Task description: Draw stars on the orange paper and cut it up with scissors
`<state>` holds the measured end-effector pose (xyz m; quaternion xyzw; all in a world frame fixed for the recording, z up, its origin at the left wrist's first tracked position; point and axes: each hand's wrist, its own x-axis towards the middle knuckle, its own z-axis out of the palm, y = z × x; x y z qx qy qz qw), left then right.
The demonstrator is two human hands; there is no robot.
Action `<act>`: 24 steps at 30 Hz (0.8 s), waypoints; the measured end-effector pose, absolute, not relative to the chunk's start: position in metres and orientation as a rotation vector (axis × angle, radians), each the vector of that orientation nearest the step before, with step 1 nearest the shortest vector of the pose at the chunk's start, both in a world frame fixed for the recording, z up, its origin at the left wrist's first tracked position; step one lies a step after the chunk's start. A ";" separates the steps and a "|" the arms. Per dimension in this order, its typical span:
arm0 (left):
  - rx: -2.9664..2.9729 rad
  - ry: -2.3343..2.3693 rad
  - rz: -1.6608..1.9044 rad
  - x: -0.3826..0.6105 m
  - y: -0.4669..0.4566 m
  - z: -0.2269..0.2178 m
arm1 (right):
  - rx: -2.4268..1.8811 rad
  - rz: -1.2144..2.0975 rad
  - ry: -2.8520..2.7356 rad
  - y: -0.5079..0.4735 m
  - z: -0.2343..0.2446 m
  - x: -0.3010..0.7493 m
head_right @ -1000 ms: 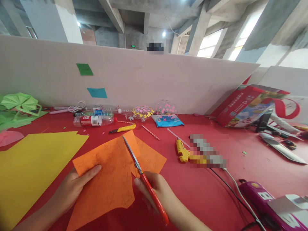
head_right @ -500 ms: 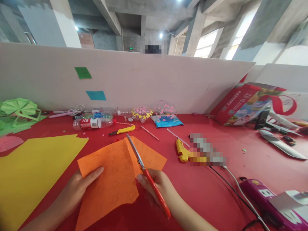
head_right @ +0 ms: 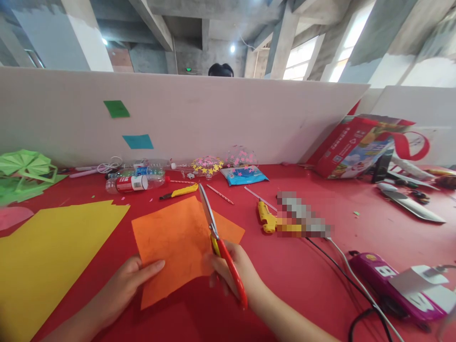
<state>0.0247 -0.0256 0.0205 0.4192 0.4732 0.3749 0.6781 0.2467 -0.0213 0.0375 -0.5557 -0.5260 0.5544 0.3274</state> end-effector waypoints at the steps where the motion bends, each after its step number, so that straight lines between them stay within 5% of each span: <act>1: 0.935 1.052 0.826 0.025 -0.025 0.021 | -1.462 1.434 -1.371 -0.020 0.038 0.247; 11: 0.927 0.984 0.670 0.011 -0.024 0.025 | -1.421 1.328 -1.335 -0.013 0.033 0.258; 17: 1.060 0.517 0.686 0.013 -0.026 0.032 | -1.278 1.218 -1.090 -0.013 0.029 0.251; 24: 0.830 0.875 0.679 0.036 -0.038 0.017 | -1.307 1.309 -1.129 -0.020 0.024 0.238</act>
